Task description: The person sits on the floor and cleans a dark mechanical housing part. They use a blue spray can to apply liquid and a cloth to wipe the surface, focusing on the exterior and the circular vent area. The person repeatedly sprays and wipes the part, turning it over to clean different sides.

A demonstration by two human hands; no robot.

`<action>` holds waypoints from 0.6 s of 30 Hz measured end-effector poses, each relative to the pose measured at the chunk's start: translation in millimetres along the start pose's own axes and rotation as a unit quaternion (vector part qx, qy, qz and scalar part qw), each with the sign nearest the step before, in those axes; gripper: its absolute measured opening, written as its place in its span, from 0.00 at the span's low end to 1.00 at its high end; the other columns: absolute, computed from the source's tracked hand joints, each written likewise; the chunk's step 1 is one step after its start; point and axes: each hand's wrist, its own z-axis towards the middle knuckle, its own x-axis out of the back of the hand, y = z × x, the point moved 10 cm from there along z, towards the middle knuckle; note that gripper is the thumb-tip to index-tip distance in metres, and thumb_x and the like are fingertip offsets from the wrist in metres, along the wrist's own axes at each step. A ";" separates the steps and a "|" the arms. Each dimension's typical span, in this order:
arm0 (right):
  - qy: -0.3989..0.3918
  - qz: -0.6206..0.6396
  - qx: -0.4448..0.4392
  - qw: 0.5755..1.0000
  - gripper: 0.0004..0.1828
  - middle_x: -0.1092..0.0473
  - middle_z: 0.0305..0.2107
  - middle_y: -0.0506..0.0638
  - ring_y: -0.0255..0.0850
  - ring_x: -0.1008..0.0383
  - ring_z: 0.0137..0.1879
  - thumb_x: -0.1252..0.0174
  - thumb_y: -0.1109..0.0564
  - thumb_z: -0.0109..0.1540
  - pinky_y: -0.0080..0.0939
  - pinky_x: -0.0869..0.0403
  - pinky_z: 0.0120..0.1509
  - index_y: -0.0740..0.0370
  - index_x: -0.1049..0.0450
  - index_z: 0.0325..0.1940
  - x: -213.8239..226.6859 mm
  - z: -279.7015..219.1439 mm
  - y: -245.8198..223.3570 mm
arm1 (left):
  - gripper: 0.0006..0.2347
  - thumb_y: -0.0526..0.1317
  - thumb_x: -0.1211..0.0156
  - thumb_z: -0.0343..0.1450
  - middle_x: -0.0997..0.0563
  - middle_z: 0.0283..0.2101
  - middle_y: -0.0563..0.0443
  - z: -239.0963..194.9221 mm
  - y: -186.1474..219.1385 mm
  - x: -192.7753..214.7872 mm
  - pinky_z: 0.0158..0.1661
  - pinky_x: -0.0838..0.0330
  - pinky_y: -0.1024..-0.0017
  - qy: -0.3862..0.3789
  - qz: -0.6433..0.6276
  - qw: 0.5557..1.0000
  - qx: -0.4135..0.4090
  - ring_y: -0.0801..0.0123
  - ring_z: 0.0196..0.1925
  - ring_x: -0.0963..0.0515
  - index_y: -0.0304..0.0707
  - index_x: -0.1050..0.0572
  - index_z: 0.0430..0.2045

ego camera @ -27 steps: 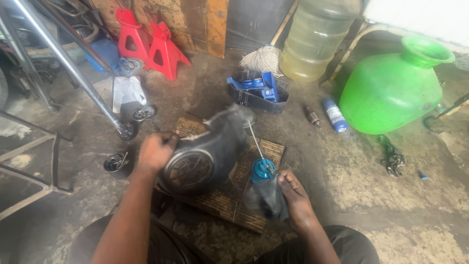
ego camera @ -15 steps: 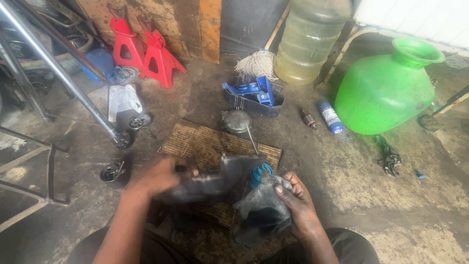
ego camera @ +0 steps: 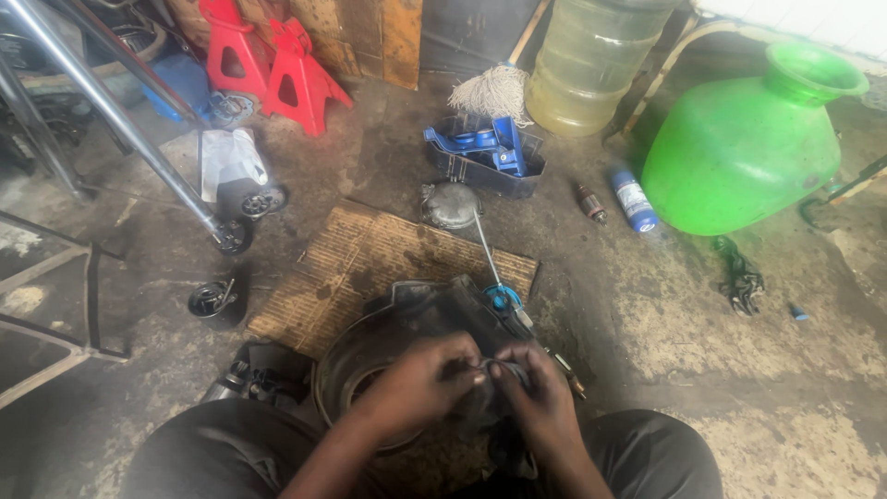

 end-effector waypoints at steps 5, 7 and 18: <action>0.060 -0.081 0.211 0.972 0.18 0.30 0.54 0.56 0.44 0.32 0.61 0.46 0.65 0.65 0.43 0.35 0.64 0.65 0.28 0.59 9.5 -38.6 -1.8 | 0.06 0.40 0.39 0.73 0.19 0.37 0.51 4.6 -33.0 -39.0 0.46 0.25 0.70 0.068 -0.155 0.973 0.157 0.70 0.42 0.20 0.39 0.26 0.36; 0.111 -0.041 0.190 0.975 0.21 0.31 0.57 0.57 0.44 0.34 0.64 0.48 0.66 0.64 0.42 0.37 0.67 0.67 0.31 0.62 17.6 -49.0 24.1 | 0.07 0.41 0.39 0.72 0.21 0.38 0.57 -4.4 -55.8 -72.6 0.45 0.24 0.72 0.080 -0.269 0.902 0.329 0.71 0.42 0.20 0.49 0.29 0.40; -0.056 -0.066 -0.106 0.991 0.09 0.22 0.27 0.51 0.38 0.22 0.32 0.42 0.59 0.64 0.38 0.24 0.39 0.62 0.20 0.46 100.4 -33.7 105.6 | 0.07 0.38 0.39 0.74 0.23 0.32 0.48 28.7 -49.7 -134.2 0.41 0.30 0.68 0.154 -0.193 0.960 0.135 0.70 0.37 0.26 0.34 0.27 0.30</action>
